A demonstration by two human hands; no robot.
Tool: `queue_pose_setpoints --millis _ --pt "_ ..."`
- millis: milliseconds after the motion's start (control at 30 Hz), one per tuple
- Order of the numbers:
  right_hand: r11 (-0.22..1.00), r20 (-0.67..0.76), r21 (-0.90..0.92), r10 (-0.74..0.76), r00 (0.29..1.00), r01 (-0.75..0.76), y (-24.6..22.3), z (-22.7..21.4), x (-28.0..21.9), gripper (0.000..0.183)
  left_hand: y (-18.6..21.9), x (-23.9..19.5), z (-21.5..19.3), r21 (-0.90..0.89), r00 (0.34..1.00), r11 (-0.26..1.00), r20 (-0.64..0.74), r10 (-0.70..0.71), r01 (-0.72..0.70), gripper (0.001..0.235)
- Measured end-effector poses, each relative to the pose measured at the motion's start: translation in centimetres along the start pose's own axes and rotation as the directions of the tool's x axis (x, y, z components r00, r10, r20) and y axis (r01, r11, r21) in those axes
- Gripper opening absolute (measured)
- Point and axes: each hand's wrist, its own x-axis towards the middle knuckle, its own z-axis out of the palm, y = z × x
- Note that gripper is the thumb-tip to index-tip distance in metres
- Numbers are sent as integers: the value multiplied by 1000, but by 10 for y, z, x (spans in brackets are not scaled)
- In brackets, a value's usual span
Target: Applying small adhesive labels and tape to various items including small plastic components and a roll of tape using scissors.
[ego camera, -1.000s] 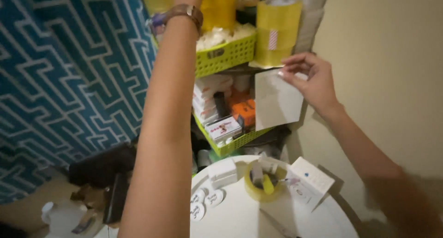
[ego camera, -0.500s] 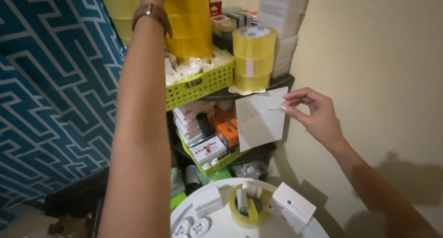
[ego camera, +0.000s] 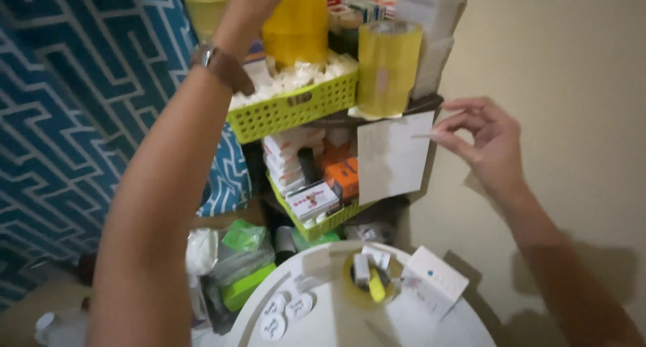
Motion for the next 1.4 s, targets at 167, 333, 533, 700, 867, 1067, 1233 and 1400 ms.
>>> queue_pose_setpoints --millis 167,333,533,700,867,1067,1233,1400 --pt "998 13 61 29 1000 -29 -57 9 -42 37 93 -58 3 -190 998 982 70 -5 18 36" --pt "949 128 316 -30 991 -12 -84 6 -108 38 184 -148 1 -589 942 757 320 -103 283 43" --pt "799 238 595 -64 969 -93 -128 -11 -176 36 260 -232 -13 -797 925 484 373 -77 362 27" --pt "771 -7 628 -132 991 107 -137 0 -230 32 307 -271 1 -852 887 265 397 -235 452 39" --pt "804 -357 538 -54 932 252 -147 46 -267 41 321 -300 34 -925 904 164 276 -325 341 36" --pt "799 -424 587 166 890 131 -173 79 -269 44 307 -332 65 -987 847 -148 133 -515 65 35" --pt "862 -495 483 126 860 152 -155 90 -269 45 299 -343 73 -938 735 -345 227 -639 -10 36" --pt "870 -575 460 142 806 176 -143 93 -279 43 303 -341 81 -971 700 -215 224 -678 104 24"
